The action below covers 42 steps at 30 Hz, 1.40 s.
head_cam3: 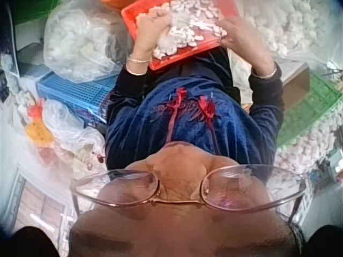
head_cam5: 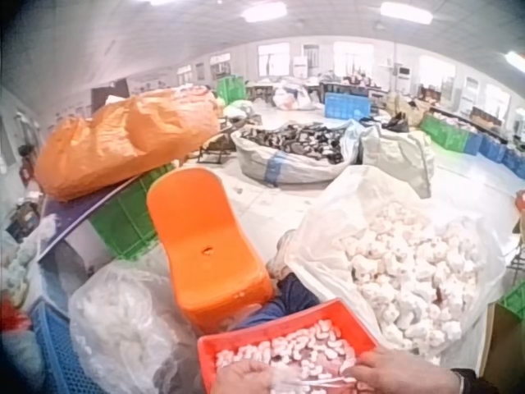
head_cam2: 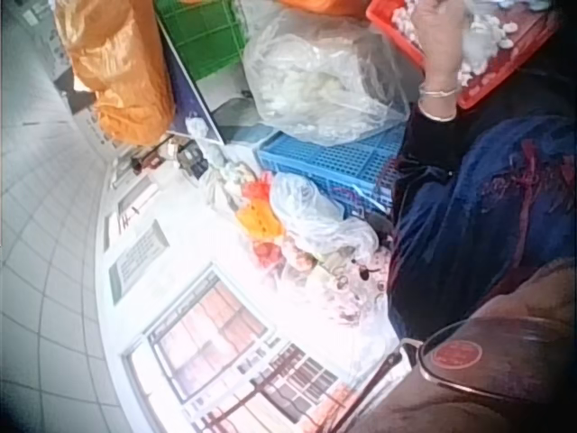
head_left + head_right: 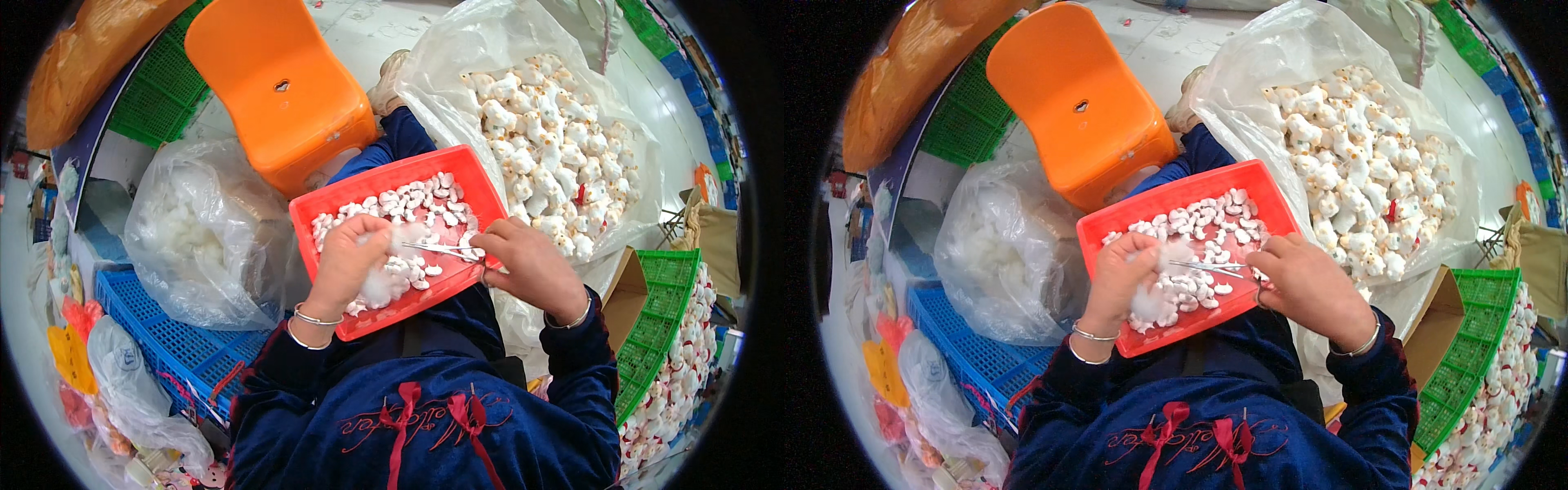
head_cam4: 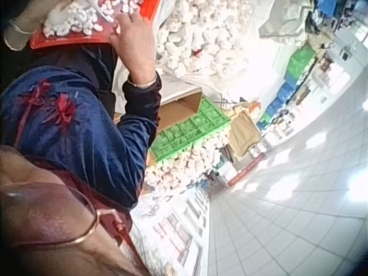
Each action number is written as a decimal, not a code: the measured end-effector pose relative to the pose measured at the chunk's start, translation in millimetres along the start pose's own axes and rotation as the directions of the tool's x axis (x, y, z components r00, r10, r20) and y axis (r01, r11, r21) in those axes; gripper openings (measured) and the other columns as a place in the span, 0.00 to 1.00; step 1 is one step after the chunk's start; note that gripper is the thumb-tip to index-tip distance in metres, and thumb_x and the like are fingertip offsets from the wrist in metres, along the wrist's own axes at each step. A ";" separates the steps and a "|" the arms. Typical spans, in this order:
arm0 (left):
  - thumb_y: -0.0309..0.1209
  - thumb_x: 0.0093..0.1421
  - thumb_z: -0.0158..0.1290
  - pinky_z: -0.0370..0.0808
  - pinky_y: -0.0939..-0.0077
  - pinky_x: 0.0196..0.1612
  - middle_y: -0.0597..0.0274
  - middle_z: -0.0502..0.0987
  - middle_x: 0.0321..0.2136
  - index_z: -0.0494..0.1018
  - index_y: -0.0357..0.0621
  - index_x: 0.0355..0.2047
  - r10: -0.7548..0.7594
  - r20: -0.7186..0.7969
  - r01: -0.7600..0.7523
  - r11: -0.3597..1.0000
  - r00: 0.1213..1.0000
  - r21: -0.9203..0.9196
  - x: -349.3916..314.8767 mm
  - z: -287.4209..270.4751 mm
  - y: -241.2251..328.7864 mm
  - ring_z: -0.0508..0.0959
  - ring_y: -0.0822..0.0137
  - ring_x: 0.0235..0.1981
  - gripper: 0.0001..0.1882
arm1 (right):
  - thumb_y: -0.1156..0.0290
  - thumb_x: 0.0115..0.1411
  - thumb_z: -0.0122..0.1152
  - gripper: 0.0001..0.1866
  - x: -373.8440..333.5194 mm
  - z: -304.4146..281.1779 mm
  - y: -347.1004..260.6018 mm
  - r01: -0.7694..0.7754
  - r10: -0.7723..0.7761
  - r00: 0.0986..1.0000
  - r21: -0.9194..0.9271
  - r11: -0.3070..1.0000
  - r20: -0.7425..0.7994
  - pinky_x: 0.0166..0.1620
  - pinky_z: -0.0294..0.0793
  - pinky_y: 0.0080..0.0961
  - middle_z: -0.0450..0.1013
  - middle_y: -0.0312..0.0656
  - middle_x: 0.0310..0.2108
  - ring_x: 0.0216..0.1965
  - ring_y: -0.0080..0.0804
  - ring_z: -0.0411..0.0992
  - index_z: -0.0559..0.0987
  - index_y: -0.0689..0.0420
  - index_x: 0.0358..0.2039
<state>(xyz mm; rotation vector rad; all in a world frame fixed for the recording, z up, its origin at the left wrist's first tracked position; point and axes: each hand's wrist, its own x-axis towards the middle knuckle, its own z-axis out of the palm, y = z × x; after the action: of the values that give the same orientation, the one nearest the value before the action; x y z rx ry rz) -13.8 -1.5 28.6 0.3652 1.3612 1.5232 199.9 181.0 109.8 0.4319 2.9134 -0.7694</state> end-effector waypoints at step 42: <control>0.25 0.67 0.58 0.71 0.84 0.30 0.67 0.79 0.29 0.79 0.37 0.41 -0.030 0.101 0.028 0.999 0.994 0.020 -9.9 2.3 0.7 0.73 0.81 0.25 0.06 | 0.62 0.46 0.77 0.26 4.0 1.3 -7.7 0.060 -0.059 0.998 -0.090 0.994 0.011 0.48 0.67 0.37 0.75 0.37 0.37 0.45 0.39 0.73 0.83 0.52 0.47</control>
<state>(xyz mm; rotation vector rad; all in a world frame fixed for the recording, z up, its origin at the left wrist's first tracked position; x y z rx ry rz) -8.0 -8.1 33.7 0.4268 1.2967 1.4499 193.8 174.9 111.6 0.3332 2.9509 -0.6414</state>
